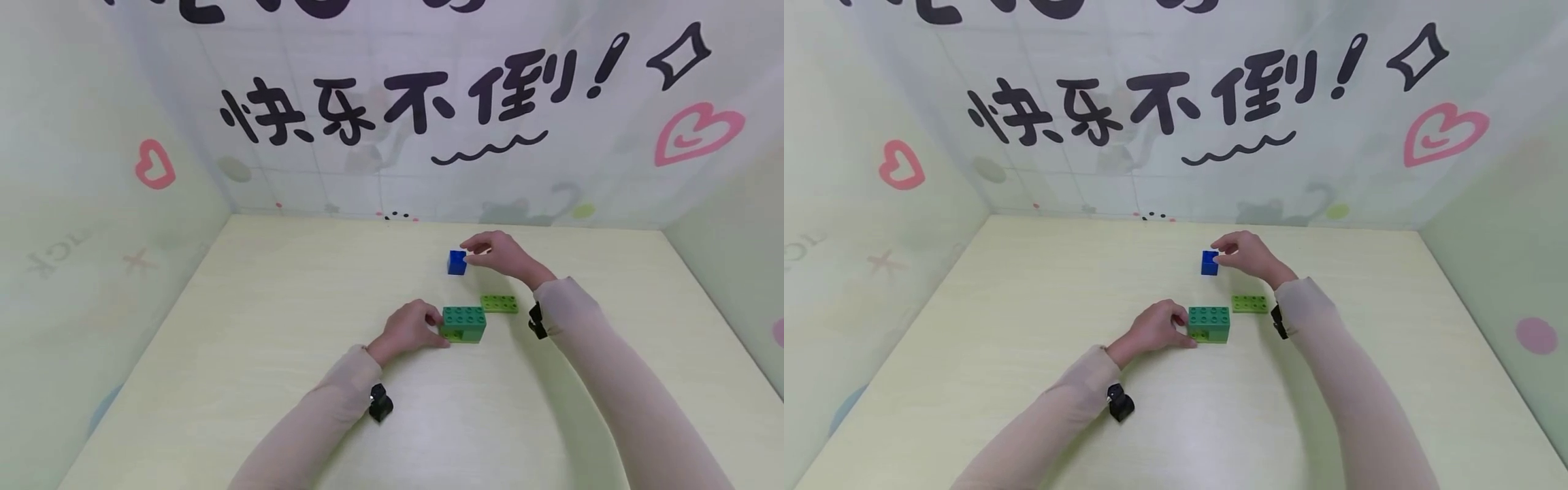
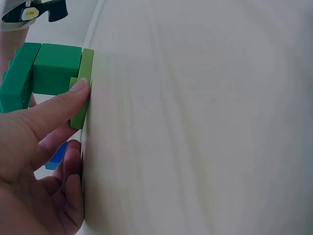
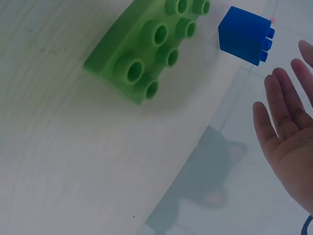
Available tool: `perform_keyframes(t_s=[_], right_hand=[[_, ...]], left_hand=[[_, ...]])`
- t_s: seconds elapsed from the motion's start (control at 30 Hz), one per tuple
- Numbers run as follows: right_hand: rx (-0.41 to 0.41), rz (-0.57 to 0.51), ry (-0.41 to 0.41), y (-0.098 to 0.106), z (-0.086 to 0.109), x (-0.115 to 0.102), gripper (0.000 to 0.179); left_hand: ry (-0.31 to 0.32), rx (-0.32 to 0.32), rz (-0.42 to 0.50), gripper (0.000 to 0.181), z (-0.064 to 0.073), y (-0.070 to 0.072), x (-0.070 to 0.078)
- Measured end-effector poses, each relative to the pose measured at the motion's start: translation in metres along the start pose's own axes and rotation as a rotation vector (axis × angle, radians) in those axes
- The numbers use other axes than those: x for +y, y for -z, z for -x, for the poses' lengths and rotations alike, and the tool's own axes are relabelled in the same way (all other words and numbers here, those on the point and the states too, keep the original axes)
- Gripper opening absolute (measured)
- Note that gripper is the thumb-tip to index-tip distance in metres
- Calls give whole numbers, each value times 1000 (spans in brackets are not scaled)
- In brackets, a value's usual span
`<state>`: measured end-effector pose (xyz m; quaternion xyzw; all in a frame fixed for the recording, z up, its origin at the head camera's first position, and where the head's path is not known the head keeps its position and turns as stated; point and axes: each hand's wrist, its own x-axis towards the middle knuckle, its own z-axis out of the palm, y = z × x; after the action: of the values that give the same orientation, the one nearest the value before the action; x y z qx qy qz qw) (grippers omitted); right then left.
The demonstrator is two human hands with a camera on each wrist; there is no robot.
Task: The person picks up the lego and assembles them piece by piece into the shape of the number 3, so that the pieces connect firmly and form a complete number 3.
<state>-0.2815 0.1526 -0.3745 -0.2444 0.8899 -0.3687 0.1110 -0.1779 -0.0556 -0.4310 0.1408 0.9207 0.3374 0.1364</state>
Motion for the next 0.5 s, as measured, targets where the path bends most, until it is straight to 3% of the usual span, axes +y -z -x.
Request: perform_keyframes(t_s=[0.5], right_hand=[[-66,6,-93,-5,-18,12,43]], left_hand=[[10,-5,5,35,0,0,3]])
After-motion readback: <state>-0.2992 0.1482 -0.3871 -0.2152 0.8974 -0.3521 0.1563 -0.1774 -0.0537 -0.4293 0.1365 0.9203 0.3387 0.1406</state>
